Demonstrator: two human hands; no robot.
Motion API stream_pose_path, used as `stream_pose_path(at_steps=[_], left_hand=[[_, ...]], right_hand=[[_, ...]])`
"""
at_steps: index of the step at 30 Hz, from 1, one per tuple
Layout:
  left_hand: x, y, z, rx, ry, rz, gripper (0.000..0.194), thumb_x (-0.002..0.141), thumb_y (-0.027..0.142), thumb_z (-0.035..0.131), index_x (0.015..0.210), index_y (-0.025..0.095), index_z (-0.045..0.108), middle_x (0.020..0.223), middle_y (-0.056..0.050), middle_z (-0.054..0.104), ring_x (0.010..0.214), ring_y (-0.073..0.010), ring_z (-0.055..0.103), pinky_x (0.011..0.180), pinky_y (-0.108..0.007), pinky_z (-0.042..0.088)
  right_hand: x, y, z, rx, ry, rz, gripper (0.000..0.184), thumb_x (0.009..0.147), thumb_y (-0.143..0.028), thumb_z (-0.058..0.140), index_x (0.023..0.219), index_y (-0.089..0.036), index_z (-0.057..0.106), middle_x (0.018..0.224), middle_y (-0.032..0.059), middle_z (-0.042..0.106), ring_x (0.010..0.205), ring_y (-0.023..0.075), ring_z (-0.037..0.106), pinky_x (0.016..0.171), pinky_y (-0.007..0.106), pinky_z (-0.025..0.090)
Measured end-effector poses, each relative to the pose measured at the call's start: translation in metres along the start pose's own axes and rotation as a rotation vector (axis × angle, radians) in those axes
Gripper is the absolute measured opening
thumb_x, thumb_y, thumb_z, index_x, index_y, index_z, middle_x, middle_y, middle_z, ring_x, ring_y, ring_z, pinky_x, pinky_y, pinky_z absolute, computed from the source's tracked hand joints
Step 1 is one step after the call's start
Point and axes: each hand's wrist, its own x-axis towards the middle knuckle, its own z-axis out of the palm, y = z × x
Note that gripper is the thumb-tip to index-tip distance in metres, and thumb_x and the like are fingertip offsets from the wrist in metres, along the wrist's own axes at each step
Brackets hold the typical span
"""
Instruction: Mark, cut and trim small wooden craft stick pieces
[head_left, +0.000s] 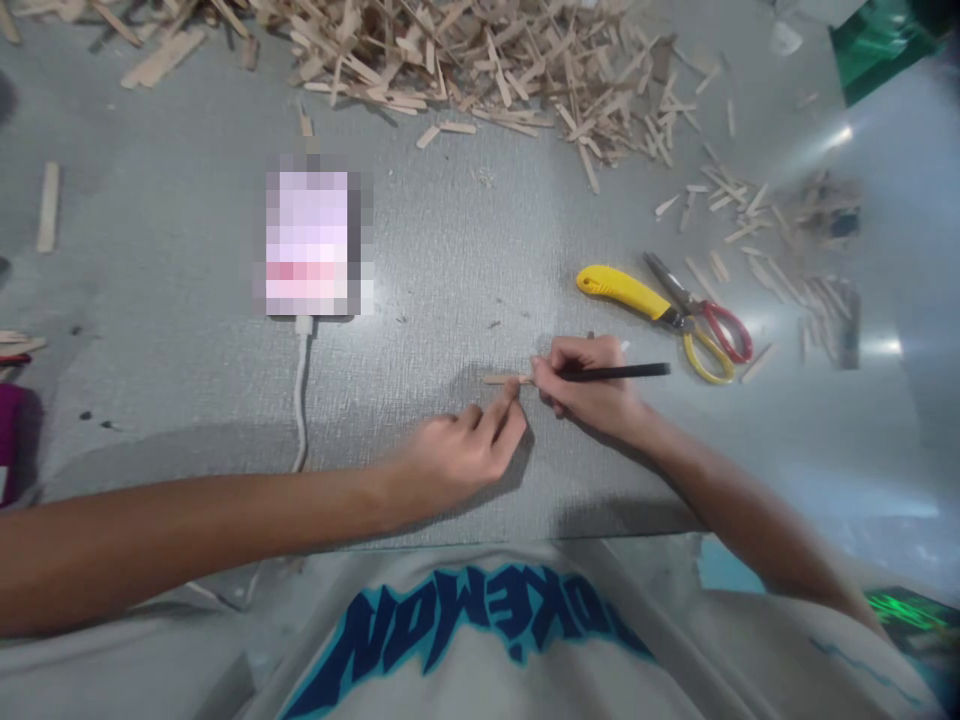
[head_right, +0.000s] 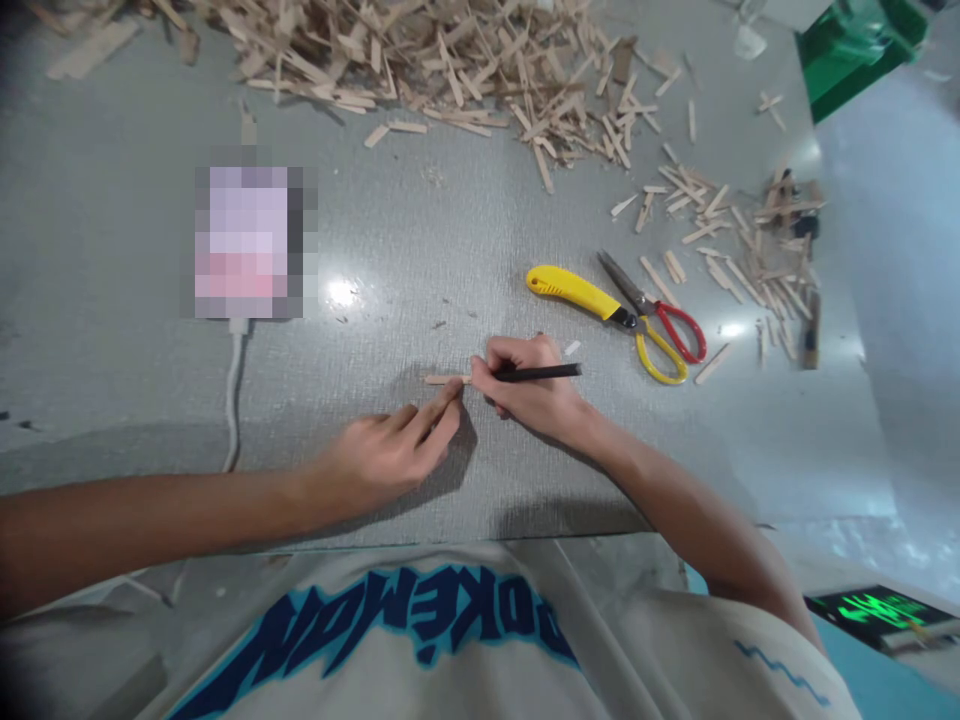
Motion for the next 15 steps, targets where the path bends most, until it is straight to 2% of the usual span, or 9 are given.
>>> stream_pose_path(at_steps=[11,15], left_hand=[[-0.0001,0.0002,-0.0005,0.011,-0.004,-0.007,0.029,0.099,0.003,0.058,0.123,0.005,0.075,0.142,-0.024,0.073,0.062,-0.0160,0.069,0.041,-0.028,0.052],[0.0003,0.0005,0.0000,0.010,-0.007,-0.004,0.029,0.098,0.002,0.058,0.123,0.004,0.074,0.141,-0.025,0.074,0.064,-0.0172,0.071,0.042,-0.029,0.054]], right_hand=[[0.0002,-0.0047,0.0015,-0.020,0.026,0.004,0.047,0.103,-0.026,0.066,0.063,-0.023,0.041,0.048,-0.0041,0.057,0.039,0.0105,0.059,0.040,0.023,0.040],[-0.0001,-0.0017,0.0019,-0.024,0.033,0.024,0.048,0.102,-0.030,0.069,0.062,-0.023,0.042,0.049,-0.0039,0.057,0.039,0.0104,0.059,0.039,0.022,0.041]])
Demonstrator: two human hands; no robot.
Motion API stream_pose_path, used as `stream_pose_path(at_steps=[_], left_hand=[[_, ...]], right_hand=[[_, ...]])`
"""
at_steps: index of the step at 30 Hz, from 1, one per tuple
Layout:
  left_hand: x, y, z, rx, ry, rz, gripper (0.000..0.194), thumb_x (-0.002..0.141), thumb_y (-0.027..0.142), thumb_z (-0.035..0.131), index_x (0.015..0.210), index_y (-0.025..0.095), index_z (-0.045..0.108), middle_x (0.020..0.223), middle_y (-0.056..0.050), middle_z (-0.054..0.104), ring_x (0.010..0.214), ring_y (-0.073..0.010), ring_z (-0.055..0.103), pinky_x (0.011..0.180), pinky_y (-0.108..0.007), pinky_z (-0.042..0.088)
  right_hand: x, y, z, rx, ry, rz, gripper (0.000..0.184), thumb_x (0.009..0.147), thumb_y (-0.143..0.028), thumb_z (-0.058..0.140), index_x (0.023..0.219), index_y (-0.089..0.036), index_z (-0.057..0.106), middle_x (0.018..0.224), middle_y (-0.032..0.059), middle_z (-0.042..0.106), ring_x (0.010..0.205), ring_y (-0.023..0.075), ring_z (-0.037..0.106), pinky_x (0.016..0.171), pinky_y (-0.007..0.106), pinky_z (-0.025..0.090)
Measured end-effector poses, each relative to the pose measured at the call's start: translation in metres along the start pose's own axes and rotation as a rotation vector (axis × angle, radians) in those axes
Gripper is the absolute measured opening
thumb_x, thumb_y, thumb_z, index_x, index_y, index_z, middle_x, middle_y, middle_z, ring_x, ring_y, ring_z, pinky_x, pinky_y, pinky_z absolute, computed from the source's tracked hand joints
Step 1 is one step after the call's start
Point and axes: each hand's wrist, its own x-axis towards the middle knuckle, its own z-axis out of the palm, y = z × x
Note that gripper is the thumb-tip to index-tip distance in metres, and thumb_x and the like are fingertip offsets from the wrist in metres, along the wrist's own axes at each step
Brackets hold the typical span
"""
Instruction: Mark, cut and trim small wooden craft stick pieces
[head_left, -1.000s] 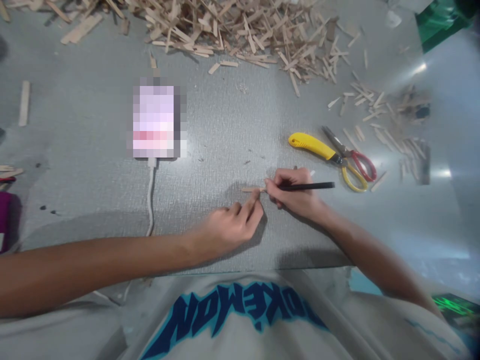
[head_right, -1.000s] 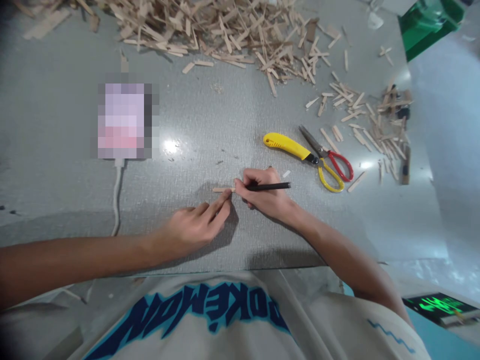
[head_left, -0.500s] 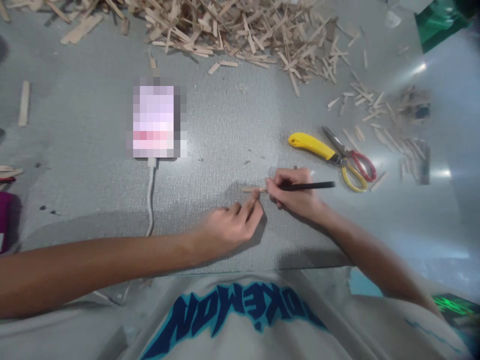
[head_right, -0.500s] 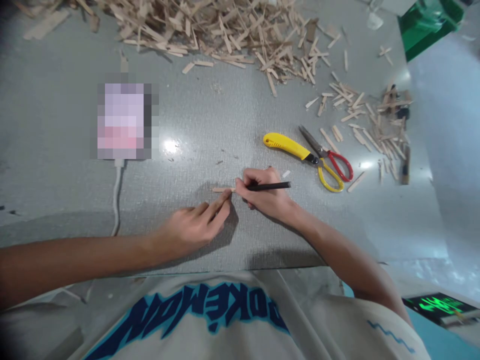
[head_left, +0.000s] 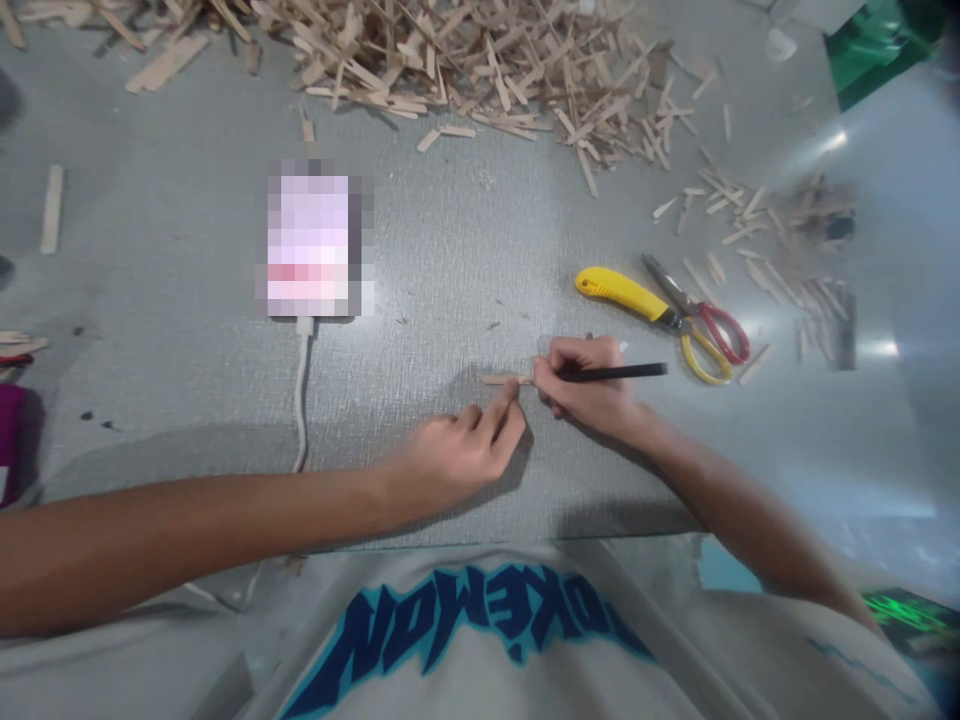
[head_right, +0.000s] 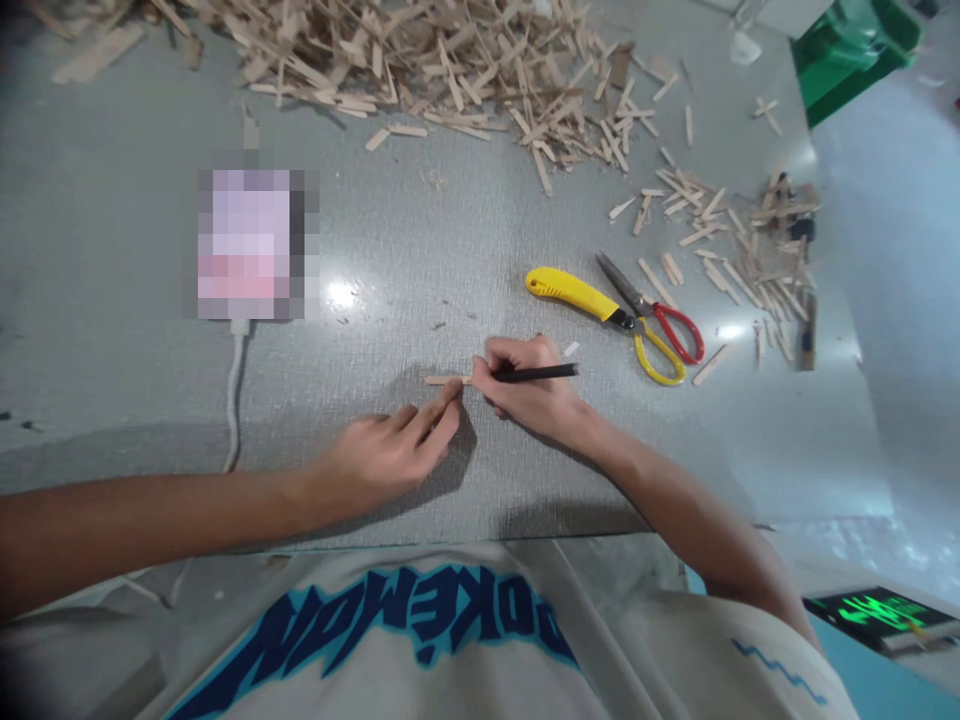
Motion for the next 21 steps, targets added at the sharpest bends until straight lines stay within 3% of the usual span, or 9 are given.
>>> stream_pose_path(at_steps=[21], left_hand=[[0.0002,-0.0007,-0.0011,-0.021,-0.007,0.003,0.028,0.098,0.003,0.060,0.123,0.002,0.074,0.143,-0.027,0.072,0.064,-0.0173,0.071,0.043,-0.029,0.054]], right_hand=[[-0.0017,0.0079,0.0022,0.156,0.024,0.062,0.052,0.100,-0.049,0.077,0.066,-0.024,0.047,0.054,-0.0031,0.062,0.038,0.0110,0.059,0.033,0.021,0.042]])
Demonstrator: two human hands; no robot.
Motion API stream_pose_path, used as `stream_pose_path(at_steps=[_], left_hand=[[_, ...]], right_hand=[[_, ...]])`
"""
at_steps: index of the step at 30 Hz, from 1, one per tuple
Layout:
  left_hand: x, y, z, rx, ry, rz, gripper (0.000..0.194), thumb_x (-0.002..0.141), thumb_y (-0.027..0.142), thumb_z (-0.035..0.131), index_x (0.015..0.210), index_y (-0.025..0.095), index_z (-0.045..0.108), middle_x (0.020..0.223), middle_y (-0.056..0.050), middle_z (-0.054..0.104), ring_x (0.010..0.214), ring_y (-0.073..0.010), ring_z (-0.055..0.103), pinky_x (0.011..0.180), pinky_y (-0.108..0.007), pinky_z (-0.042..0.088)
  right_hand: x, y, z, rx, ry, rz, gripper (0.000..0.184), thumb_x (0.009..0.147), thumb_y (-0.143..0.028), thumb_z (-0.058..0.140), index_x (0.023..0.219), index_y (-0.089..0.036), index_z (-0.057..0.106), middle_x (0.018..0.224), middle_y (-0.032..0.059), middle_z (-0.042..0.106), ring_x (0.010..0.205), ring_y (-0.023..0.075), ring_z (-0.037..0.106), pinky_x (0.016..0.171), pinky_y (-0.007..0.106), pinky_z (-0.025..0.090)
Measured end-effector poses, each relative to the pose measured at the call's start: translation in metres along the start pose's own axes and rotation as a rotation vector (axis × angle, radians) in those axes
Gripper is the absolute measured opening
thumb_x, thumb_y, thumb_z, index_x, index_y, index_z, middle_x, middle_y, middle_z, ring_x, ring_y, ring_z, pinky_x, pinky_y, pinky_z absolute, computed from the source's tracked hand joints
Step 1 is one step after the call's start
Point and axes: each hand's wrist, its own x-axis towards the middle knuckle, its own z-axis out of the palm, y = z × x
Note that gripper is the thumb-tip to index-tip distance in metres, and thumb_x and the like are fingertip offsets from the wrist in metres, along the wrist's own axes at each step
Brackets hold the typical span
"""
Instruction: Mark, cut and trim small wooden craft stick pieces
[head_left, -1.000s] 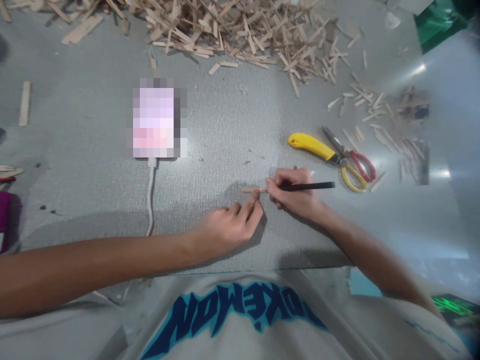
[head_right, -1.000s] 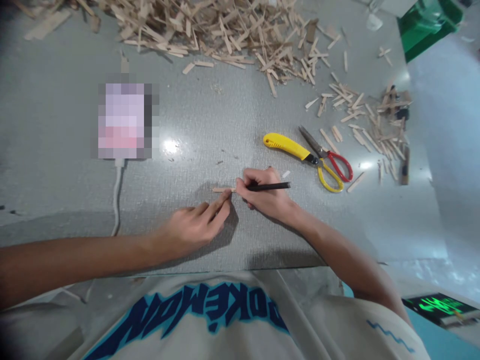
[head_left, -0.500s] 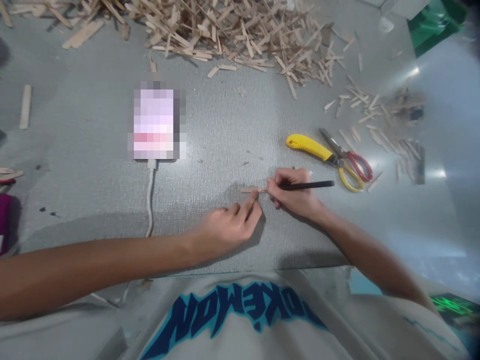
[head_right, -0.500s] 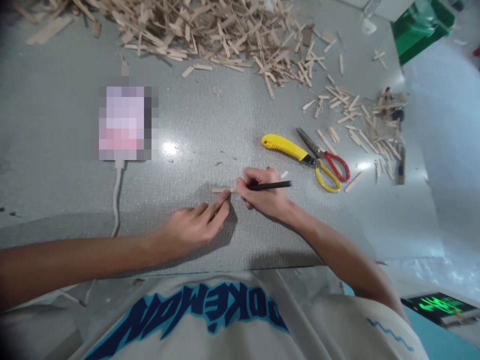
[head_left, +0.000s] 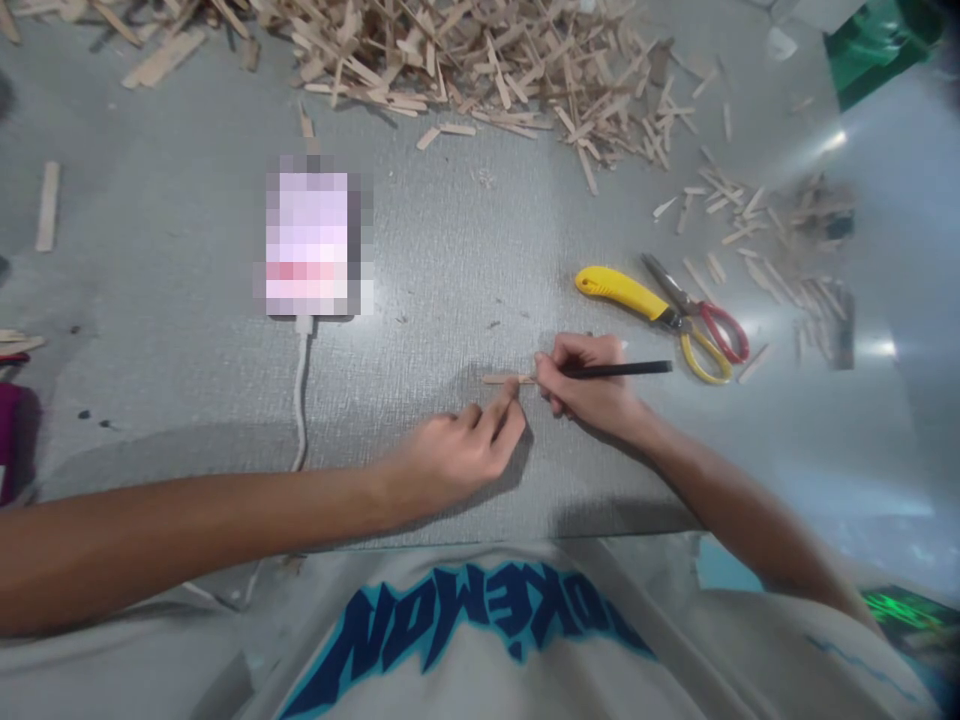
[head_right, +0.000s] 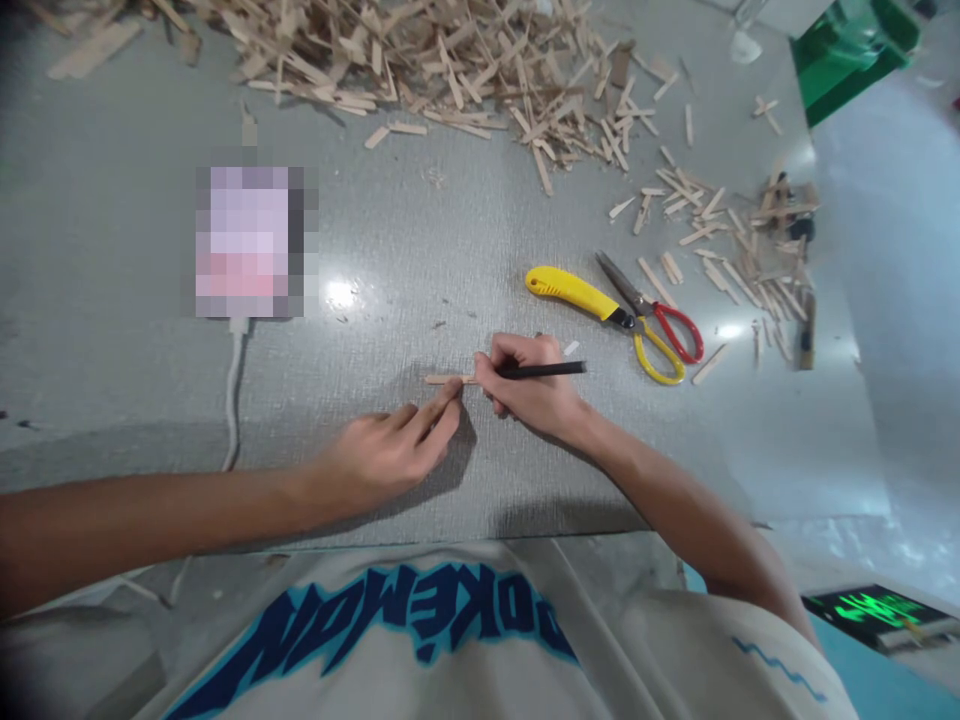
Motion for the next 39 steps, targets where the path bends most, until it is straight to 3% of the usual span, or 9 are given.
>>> stream_pose_path(at_steps=[10,19,25,30,39], left_hand=[[0.000,0.000,0.001,0.025,-0.006,0.009,0.029,0.099,0.002,0.058,0.123,0.003,0.074,0.144,-0.027,0.071,0.062,-0.0161,0.069,0.043,-0.028,0.054],[-0.001,0.001,0.002,0.016,0.004,-0.001,0.027,0.099,0.003,0.060,0.122,0.003,0.074,0.145,-0.028,0.070,0.063,-0.0166,0.070,0.043,-0.028,0.053],[-0.001,0.001,0.002,0.018,0.011,0.000,0.026,0.099,0.004,0.061,0.121,0.004,0.075,0.144,-0.027,0.071,0.064,-0.0170,0.071,0.043,-0.028,0.053],[0.000,0.001,0.002,0.010,-0.008,-0.003,0.030,0.097,0.002,0.060,0.122,0.004,0.076,0.141,-0.023,0.074,0.066,-0.0178,0.071,0.043,-0.029,0.055],[0.000,0.003,0.004,0.006,0.015,-0.013,0.029,0.096,0.001,0.059,0.121,0.004,0.074,0.141,-0.024,0.074,0.066,-0.0187,0.072,0.043,-0.030,0.055]], right_hand=[[0.000,-0.003,0.000,-0.037,-0.001,-0.006,0.054,0.101,-0.051,0.076,0.065,-0.024,0.046,0.053,-0.0031,0.061,0.039,0.0113,0.060,0.035,0.022,0.043],[0.001,-0.005,-0.002,-0.076,-0.038,-0.051,0.050,0.103,-0.037,0.071,0.063,-0.024,0.043,0.050,-0.0038,0.058,0.038,0.0105,0.057,0.036,0.022,0.042],[0.001,-0.006,-0.002,-0.080,-0.037,-0.027,0.052,0.102,-0.040,0.073,0.062,-0.023,0.044,0.049,-0.0034,0.058,0.037,0.0106,0.058,0.035,0.022,0.042],[0.001,-0.008,0.001,0.048,0.004,0.061,0.053,0.097,-0.052,0.080,0.064,-0.023,0.051,0.054,-0.0022,0.063,0.037,0.0104,0.057,0.031,0.021,0.041],[0.004,-0.014,0.006,0.091,0.028,0.122,0.054,0.091,-0.053,0.087,0.062,-0.022,0.055,0.050,-0.0025,0.061,0.035,0.0090,0.053,0.030,0.019,0.037]])
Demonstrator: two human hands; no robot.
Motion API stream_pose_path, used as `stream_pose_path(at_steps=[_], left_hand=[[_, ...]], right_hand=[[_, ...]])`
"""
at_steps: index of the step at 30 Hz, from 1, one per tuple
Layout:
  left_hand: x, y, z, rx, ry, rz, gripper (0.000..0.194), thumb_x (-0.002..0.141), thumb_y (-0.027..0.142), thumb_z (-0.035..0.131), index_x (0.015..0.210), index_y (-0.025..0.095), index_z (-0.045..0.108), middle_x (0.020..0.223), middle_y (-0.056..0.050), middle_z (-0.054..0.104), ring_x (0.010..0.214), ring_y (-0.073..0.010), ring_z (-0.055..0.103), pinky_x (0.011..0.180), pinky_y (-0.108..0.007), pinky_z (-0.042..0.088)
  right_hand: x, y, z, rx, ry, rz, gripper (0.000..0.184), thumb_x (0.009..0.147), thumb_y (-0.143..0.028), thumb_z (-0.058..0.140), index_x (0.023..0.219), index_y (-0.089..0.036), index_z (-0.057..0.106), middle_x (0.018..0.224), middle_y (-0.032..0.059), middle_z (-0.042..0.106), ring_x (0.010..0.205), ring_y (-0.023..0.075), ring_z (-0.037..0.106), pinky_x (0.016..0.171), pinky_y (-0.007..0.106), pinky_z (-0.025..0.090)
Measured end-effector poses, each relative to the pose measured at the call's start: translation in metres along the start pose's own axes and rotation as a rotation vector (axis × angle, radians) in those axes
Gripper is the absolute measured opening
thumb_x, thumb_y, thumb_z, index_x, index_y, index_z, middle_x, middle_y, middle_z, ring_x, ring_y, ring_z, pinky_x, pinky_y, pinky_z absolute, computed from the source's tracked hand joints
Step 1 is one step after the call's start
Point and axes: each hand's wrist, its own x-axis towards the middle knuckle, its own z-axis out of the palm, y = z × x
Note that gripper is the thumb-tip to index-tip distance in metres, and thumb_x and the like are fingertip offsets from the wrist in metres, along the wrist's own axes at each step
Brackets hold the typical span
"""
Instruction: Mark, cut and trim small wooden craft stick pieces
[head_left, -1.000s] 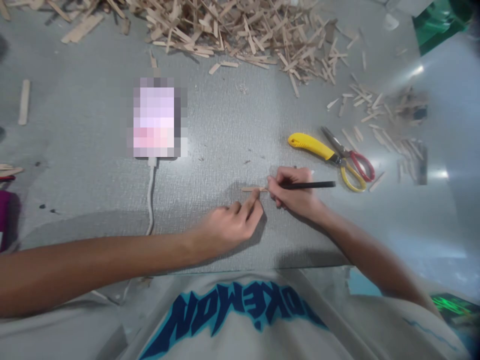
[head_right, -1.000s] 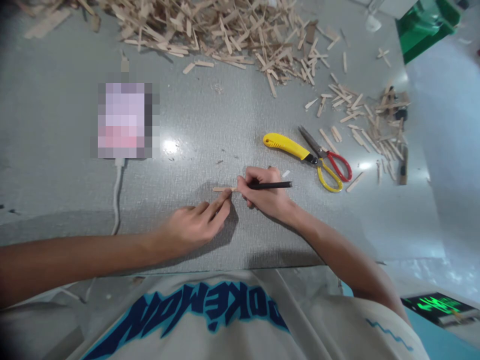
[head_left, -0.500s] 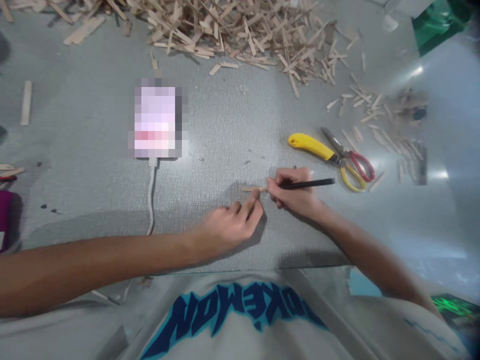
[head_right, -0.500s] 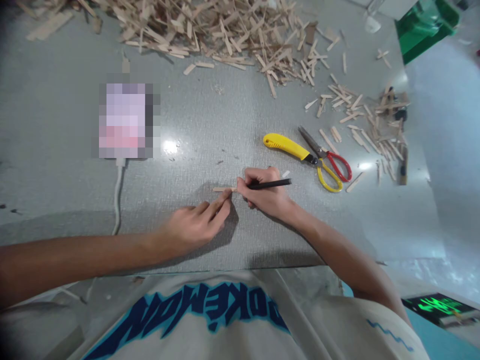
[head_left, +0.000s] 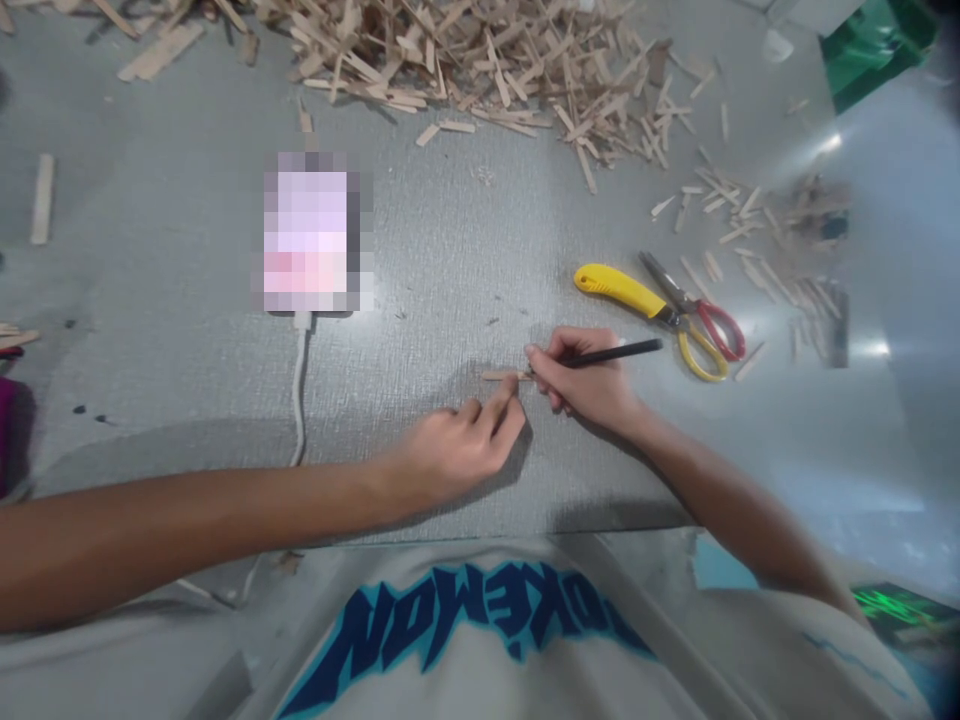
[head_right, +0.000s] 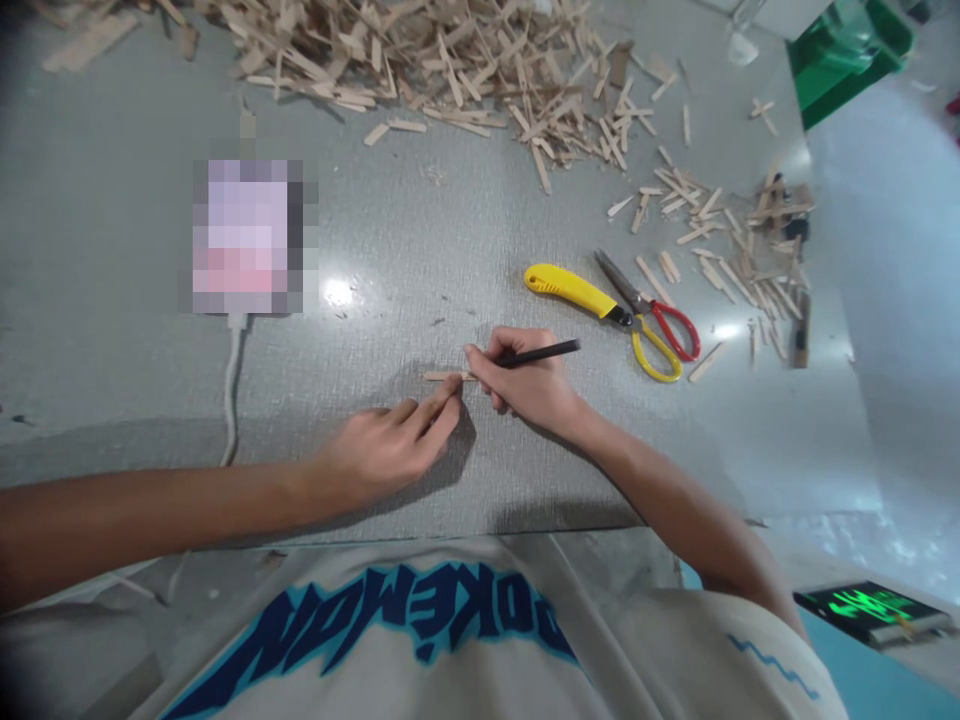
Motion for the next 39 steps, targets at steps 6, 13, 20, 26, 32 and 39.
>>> stream_pose_path(at_steps=[6,13,20,26,32,39], left_hand=[[0.0013,-0.0008,-0.0017,-0.006,-0.008,0.002,0.029,0.096,0.001,0.061,0.121,0.003,0.074,0.141,-0.024,0.074,0.065,-0.0190,0.072,0.043,-0.030,0.055],[0.0013,-0.0006,-0.0028,0.014,-0.018,-0.002,0.031,0.097,0.001,0.057,0.122,0.005,0.075,0.141,-0.023,0.074,0.068,-0.0189,0.074,0.044,-0.029,0.055],[-0.0001,-0.0012,-0.0020,0.014,-0.029,0.005,0.030,0.097,0.002,0.060,0.123,0.004,0.075,0.142,-0.023,0.074,0.066,-0.0183,0.072,0.043,-0.030,0.056],[-0.0004,-0.0008,-0.0012,0.015,-0.032,0.009,0.031,0.098,0.003,0.060,0.125,0.003,0.074,0.141,-0.023,0.074,0.067,-0.0183,0.072,0.044,-0.031,0.056],[0.0015,-0.0013,-0.0036,0.011,-0.020,0.004,0.030,0.098,0.002,0.059,0.122,0.004,0.075,0.138,-0.022,0.076,0.064,-0.0173,0.070,0.042,-0.030,0.055],[0.0006,0.0005,-0.0025,0.041,-0.003,-0.002,0.027,0.101,0.007,0.063,0.123,0.003,0.076,0.141,-0.022,0.074,0.067,-0.0176,0.072,0.042,-0.029,0.054]], right_hand=[[0.0008,0.0017,-0.0001,-0.017,-0.003,-0.021,0.054,0.092,-0.053,0.085,0.062,-0.022,0.054,0.050,-0.0024,0.061,0.036,0.0091,0.052,0.031,0.021,0.036],[0.0008,0.0054,-0.0023,-0.072,-0.034,-0.094,0.049,0.101,-0.043,0.077,0.064,-0.022,0.052,0.050,-0.0039,0.058,0.037,0.0081,0.049,0.035,0.022,0.034],[0.0000,0.0028,-0.0018,-0.087,-0.024,-0.091,0.048,0.101,-0.036,0.074,0.062,-0.023,0.047,0.049,-0.0044,0.057,0.036,0.0085,0.050,0.035,0.022,0.036],[0.0004,0.0057,-0.0028,-0.100,-0.020,-0.094,0.048,0.101,-0.033,0.072,0.062,-0.024,0.045,0.049,-0.0048,0.056,0.035,0.0085,0.051,0.034,0.021,0.038],[0.0004,0.0043,-0.0029,-0.100,-0.023,-0.067,0.048,0.101,-0.032,0.071,0.062,-0.024,0.044,0.049,-0.0047,0.056,0.034,0.0086,0.051,0.031,0.021,0.037],[0.0003,0.0013,-0.0031,-0.094,-0.027,-0.053,0.049,0.100,-0.035,0.073,0.062,-0.024,0.044,0.050,-0.0041,0.057,0.035,0.0096,0.053,0.029,0.020,0.040]])
